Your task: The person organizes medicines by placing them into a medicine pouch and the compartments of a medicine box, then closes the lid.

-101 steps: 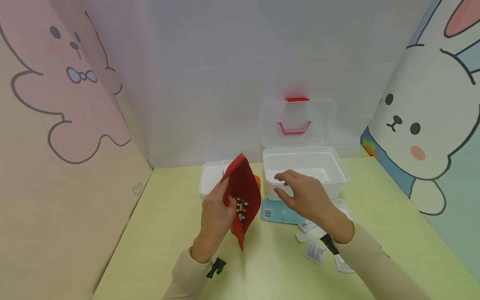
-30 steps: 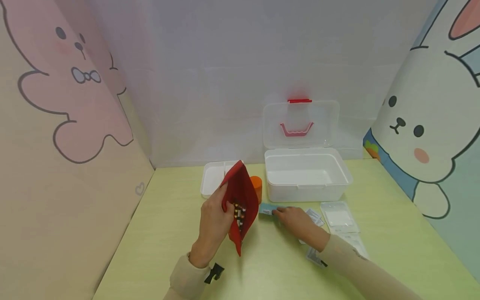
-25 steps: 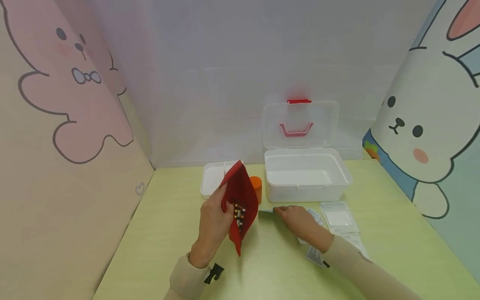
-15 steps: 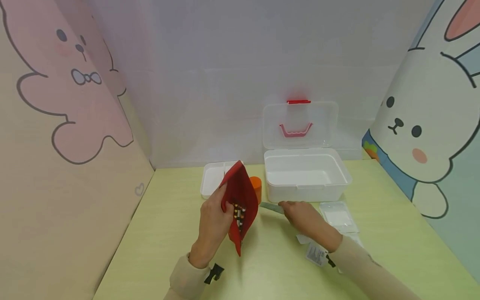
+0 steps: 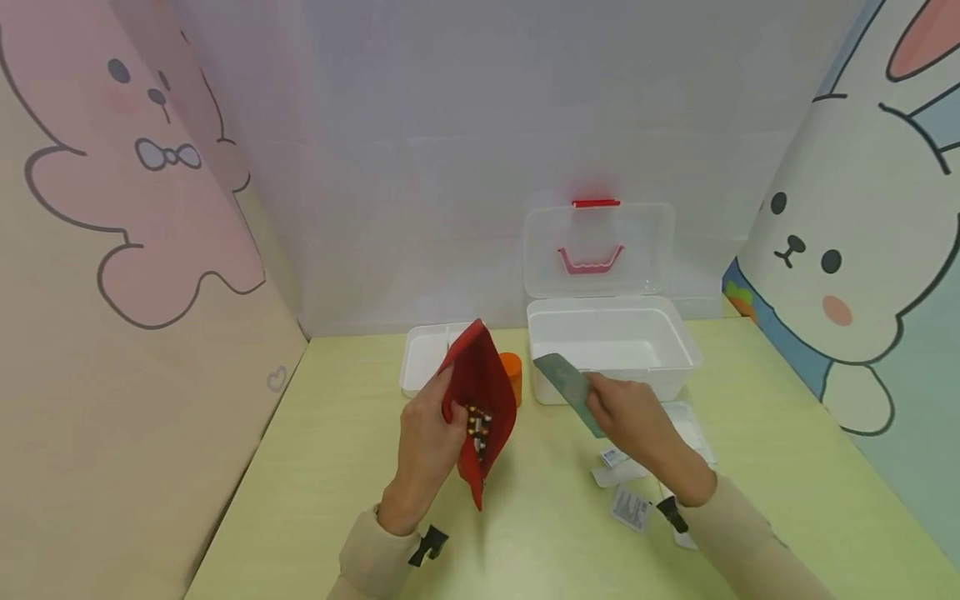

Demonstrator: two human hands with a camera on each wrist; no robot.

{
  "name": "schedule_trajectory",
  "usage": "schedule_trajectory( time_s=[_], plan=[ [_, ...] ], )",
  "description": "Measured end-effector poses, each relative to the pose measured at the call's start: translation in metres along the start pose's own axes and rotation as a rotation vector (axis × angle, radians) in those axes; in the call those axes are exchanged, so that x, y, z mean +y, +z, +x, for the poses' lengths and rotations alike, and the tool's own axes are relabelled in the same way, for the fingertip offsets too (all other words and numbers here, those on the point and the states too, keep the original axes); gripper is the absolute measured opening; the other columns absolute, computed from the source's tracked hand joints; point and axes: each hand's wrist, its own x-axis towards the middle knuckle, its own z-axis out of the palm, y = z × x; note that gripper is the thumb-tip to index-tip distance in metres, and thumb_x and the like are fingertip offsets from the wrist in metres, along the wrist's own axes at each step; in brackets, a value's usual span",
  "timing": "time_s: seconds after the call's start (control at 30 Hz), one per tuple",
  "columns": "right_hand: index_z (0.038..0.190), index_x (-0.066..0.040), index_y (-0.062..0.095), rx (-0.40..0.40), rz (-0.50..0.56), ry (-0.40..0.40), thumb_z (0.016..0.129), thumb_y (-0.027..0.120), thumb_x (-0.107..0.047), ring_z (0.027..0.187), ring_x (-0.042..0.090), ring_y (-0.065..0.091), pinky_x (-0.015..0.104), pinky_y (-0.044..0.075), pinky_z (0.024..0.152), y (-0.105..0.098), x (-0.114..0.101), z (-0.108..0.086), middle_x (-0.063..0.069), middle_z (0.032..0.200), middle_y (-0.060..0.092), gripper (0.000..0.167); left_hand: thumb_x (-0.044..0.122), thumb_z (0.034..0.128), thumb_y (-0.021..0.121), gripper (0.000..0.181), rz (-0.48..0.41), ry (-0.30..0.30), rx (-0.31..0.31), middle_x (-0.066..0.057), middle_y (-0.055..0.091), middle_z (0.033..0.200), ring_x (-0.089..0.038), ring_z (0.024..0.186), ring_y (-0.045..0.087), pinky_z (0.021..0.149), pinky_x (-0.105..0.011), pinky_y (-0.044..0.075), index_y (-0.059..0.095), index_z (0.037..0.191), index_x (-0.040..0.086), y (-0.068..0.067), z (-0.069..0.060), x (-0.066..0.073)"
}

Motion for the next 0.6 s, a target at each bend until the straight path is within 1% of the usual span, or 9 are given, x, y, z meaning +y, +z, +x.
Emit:
schedule_trajectory(
  time_s=[0.17,0.3,0.4,0.5,0.6],
  plan=[
    [0.104,0.003,0.064,0.087,0.005,0.015,0.084,0.059,0.001,0.050,0.008,0.044,0.027,0.042,0.047,-0.015,-0.002,0.006,0.006,0.064,0.061,0.020,-0.010,0.0805,0.065,0.048,0.003,-0.001,-0.001,-0.015,0.070,0.111,-0.029,0.094,0.070,0.079,-0.042,0.060,0.062,0.126,0.005,0.000,0.000,0.000],
    [0.108,0.004,0.065,0.182,0.054,0.052,0.084,0.059,0.002,0.049,0.010,0.047,0.029,0.044,0.045,-0.027,-0.008,0.012,0.010,0.064,0.064,0.025,-0.010,0.0811,0.064,0.048,-0.006,-0.001,-0.003,-0.014,0.070,0.112,-0.029,0.095,0.070,0.079,-0.041,0.060,0.061,0.126,0.005,0.001,0.001,0.000],
    [0.111,0.004,0.065,0.247,0.093,0.071,0.084,0.059,0.002,0.050,0.013,0.053,0.034,0.048,0.047,-0.034,-0.015,0.015,0.015,0.070,0.068,0.028,-0.010,0.0814,0.063,0.048,-0.016,0.002,-0.001,-0.014,0.070,0.113,-0.028,0.096,0.070,0.079,-0.041,0.060,0.061,0.127,0.005,0.003,0.002,0.001],
    [0.112,0.004,0.066,0.290,0.121,0.078,0.085,0.059,0.002,0.053,0.016,0.058,0.037,0.051,0.050,-0.041,-0.023,0.018,0.018,0.076,0.071,0.029,-0.010,0.0819,0.063,0.048,-0.025,0.004,-0.003,-0.013,0.069,0.114,-0.028,0.097,0.070,0.080,-0.040,0.060,0.061,0.127,0.005,0.005,0.004,0.001],
    [0.112,0.003,0.066,0.314,0.154,0.083,0.085,0.058,0.002,0.054,0.015,0.061,0.036,0.052,0.051,-0.045,-0.034,0.020,0.018,0.079,0.072,0.028,-0.009,0.0820,0.063,0.048,-0.027,0.003,0.000,-0.013,0.069,0.114,-0.027,0.097,0.070,0.080,-0.040,0.060,0.060,0.128,0.005,0.007,0.005,0.003]
  ],
)
